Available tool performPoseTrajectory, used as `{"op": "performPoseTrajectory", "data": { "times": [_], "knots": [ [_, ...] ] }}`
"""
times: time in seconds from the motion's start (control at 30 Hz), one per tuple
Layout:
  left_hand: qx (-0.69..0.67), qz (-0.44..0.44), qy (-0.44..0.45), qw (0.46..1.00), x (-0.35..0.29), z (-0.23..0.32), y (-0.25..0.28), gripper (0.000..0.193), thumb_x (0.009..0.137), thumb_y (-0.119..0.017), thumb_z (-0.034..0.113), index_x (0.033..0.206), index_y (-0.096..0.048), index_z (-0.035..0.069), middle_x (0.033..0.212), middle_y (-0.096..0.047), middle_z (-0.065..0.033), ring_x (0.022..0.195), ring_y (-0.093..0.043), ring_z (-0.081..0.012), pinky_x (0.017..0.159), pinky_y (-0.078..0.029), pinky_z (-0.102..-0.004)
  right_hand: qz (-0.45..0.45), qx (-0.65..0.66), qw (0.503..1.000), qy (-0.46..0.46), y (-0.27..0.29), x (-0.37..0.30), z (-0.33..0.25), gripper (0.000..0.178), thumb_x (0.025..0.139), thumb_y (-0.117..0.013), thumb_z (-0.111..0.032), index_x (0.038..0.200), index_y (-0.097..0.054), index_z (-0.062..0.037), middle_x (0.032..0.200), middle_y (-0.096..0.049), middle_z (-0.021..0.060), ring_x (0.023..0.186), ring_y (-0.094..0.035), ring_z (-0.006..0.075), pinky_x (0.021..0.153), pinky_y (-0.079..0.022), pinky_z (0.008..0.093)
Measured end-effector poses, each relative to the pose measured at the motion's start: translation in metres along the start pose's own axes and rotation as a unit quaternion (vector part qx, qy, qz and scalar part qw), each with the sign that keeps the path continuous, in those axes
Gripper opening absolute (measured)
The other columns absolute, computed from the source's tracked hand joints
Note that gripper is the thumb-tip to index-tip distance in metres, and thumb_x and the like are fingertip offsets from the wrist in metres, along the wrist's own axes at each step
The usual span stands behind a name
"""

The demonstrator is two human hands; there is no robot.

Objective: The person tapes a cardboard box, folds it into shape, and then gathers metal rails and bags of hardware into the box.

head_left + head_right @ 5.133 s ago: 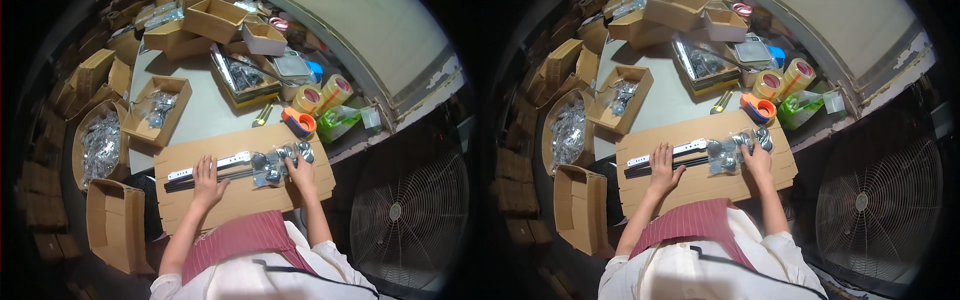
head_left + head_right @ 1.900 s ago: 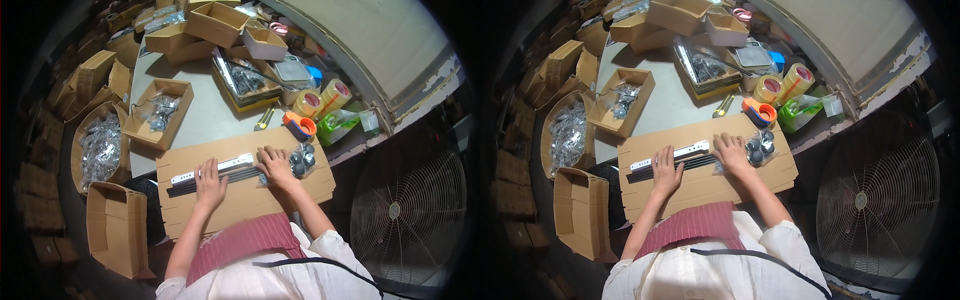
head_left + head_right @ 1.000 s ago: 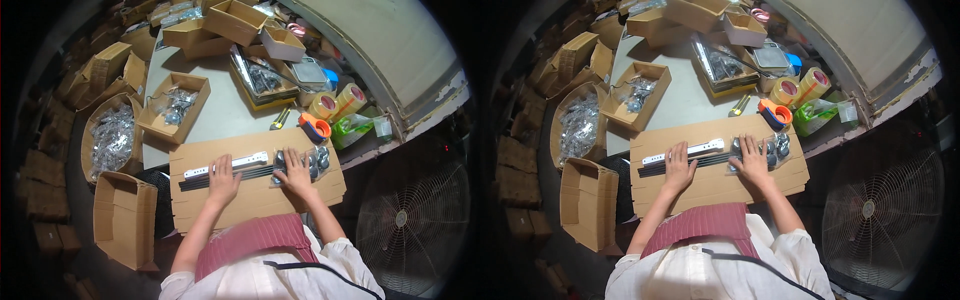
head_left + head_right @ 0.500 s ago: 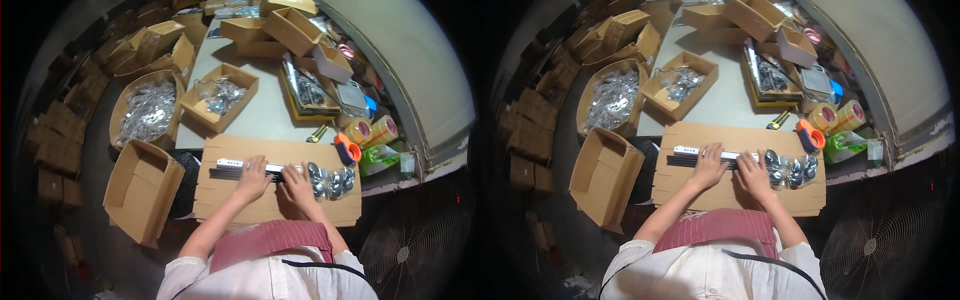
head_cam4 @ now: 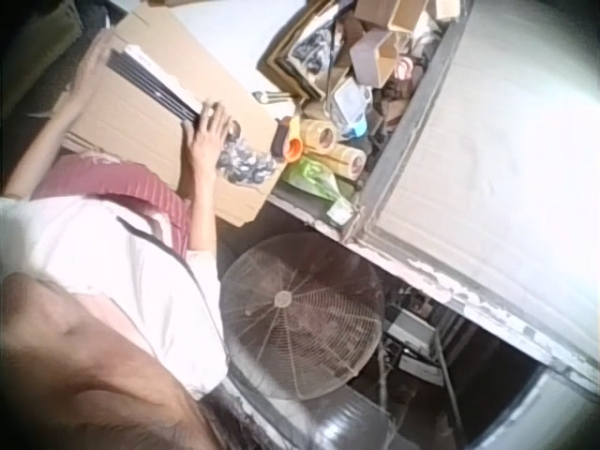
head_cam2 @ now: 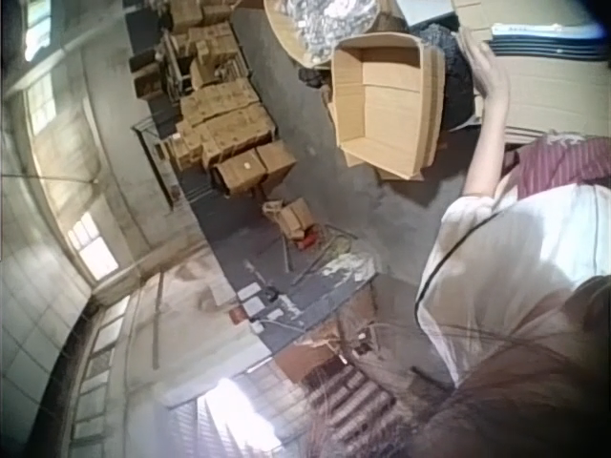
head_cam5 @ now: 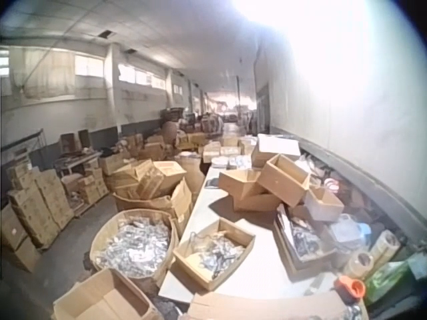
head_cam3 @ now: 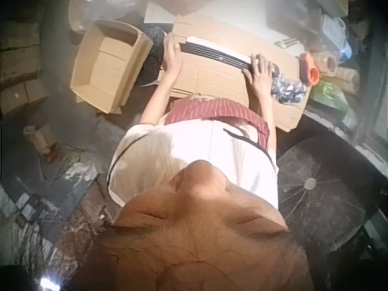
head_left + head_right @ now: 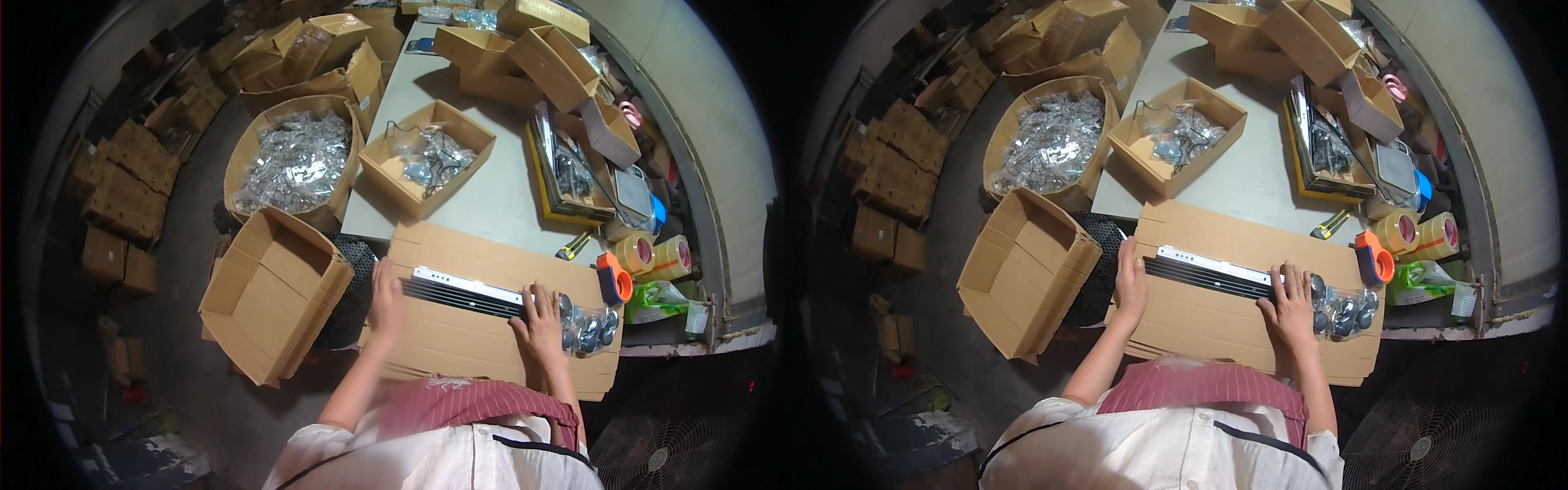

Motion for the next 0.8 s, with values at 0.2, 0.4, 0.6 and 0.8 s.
{"op": "performPoseTrajectory", "data": {
  "times": [0.2,0.4,0.6,0.8],
  "knots": [
    [-0.075,-0.057,0.007,0.996,-0.010,0.022,-0.008,0.049,0.106,-0.036,0.026,0.153,-0.044,0.012,0.146,-0.056,-0.0178,0.136,-0.051,-0.0365,0.114,-0.038,-0.0424,0.032,-0.035,0.997,-0.057,0.019,-0.004,0.019,0.082,0.092,-0.069,-0.044,0.158,-0.036,-0.0079,0.164,-0.033,0.0187,0.154,-0.025,0.0376,0.127,-0.010,0.0544],
    [-0.120,-0.048,0.013,0.992,-0.008,0.027,-0.012,0.047,0.107,-0.035,0.022,0.151,-0.047,0.011,0.145,-0.058,-0.0148,0.134,-0.054,-0.0335,0.111,-0.041,-0.0389,0.102,-0.069,0.919,-0.374,0.026,-0.074,0.181,0.067,0.104,-0.051,-0.048,0.156,-0.039,-0.0084,0.162,-0.036,0.0203,0.150,-0.032,0.0387,0.123,-0.012,0.0606],
    [-0.139,-0.104,-0.006,0.985,-0.013,0.036,-0.025,0.050,0.108,-0.033,0.024,0.154,-0.041,0.005,0.152,-0.051,-0.0172,0.143,-0.046,-0.0319,0.118,-0.033,-0.0378,0.155,0.088,0.946,-0.272,0.046,-0.092,0.175,0.042,0.107,-0.052,-0.031,0.135,-0.063,-0.0026,0.143,-0.058,0.0226,0.135,-0.050,0.0396,0.117,-0.035,0.0456],
    [-0.207,-0.101,-0.021,0.973,-0.015,0.047,-0.022,0.047,0.109,-0.034,0.017,0.150,-0.044,-0.004,0.153,-0.048,-0.0209,0.146,-0.041,-0.0309,0.122,-0.029,-0.0387,0.220,0.233,0.914,-0.248,0.026,-0.097,0.187,0.039,0.108,-0.048,-0.027,0.128,-0.068,-0.0010,0.139,-0.061,0.0207,0.135,-0.051,0.0349,0.116,-0.035,0.0431]
  ]
}}
Point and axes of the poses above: each hand's wrist, its own x-axis towards the middle knuckle, its own y-axis out of the back of the hand, z = x × y, the point moved 7 cm from there along x, towards the middle knuckle
